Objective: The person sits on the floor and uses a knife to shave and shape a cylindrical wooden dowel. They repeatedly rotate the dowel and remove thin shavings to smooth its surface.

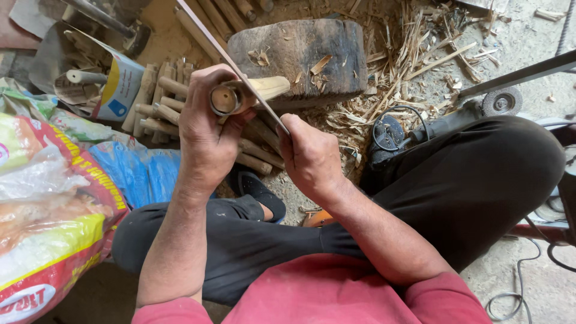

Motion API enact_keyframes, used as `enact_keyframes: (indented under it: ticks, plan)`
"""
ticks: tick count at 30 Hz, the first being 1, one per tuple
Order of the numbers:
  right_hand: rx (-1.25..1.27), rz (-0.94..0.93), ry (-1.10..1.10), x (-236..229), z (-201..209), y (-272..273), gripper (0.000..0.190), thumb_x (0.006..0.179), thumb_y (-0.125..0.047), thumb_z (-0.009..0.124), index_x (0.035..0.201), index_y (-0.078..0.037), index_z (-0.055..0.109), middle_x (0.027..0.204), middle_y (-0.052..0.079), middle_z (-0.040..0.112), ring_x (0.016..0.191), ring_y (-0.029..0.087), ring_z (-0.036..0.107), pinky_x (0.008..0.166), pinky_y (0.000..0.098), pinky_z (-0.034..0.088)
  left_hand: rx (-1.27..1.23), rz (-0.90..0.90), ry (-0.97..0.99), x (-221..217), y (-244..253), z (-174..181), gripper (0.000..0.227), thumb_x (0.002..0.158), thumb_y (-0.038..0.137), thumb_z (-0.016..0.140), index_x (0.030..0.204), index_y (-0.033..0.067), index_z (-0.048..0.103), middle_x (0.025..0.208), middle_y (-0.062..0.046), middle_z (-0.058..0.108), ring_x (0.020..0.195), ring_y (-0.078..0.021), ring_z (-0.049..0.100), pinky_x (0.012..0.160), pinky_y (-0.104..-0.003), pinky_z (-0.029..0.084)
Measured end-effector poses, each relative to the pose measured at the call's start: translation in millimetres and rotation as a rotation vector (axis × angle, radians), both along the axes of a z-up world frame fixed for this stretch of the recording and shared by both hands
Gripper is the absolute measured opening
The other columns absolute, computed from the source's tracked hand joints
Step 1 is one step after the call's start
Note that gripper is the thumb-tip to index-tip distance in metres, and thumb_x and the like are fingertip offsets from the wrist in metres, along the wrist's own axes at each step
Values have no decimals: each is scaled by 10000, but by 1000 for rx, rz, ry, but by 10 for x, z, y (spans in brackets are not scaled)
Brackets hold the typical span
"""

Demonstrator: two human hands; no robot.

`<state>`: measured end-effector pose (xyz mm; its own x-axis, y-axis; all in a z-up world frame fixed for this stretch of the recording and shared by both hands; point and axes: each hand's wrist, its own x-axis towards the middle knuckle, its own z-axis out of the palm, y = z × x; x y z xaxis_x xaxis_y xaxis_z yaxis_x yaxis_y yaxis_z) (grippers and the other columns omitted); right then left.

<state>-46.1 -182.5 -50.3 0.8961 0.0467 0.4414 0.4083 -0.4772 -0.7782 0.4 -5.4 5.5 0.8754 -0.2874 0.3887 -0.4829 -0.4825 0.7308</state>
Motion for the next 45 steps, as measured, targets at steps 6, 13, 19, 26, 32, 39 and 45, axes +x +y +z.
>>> enact_keyframes:
  ticks: [6,13,19,26,32,39,45]
  plan:
    - [271,181,348,-16,31,-81,49,1100,-78,584,1070,-74,545,682,61,529,561,186,558,534,344,465,-5,-6,-19,-27,26,-65,434,999,-37,810,1314,83,536,1304,-63,568,1258,-219,624,1072,-329,568]
    - [380,150,376,-55,147,-102,67,1074,-60,572,1141,-54,572,688,72,566,543,207,566,497,352,445,36,-14,-67,23,15,-52,462,1015,22,831,1346,82,516,1310,-74,571,1251,-219,617,1055,-334,555]
    - [-25,-28,-24,-28,45,-17,91,1046,-32,609,1066,-78,533,774,153,590,667,342,644,587,437,487,-53,-8,1,-57,-1,-116,442,1000,-52,788,1329,64,517,1309,-74,562,1247,-219,641,1067,-320,601]
    - [16,18,181,-40,-155,43,115,1014,-38,636,1035,-75,529,757,146,628,680,352,668,570,459,502,-22,20,-20,-30,-1,-120,484,982,-79,811,1347,36,515,1335,-95,600,1253,-233,652,1070,-334,566]
    - [-264,-114,200,72,-808,10,255,880,-29,602,1117,-82,525,761,161,652,685,397,657,577,503,493,-53,-1,-25,-199,9,-97,470,1016,-117,802,1347,42,510,1319,-106,590,1196,-220,614,1087,-301,528]
    - [-157,-100,500,23,-794,85,94,1032,-119,573,1102,-78,525,697,147,642,609,360,662,513,475,491,-152,14,82,-396,170,-161,481,982,-175,699,1356,48,497,1359,-111,572,1280,-226,600,1125,-300,511]
    - [-63,25,-69,-179,-625,152,185,992,2,621,1065,-95,482,814,128,583,741,345,655,633,472,517,-66,59,75,-279,207,-248,456,1035,-112,753,1371,54,493,1276,-96,568,1199,-218,596,1089,-296,490]
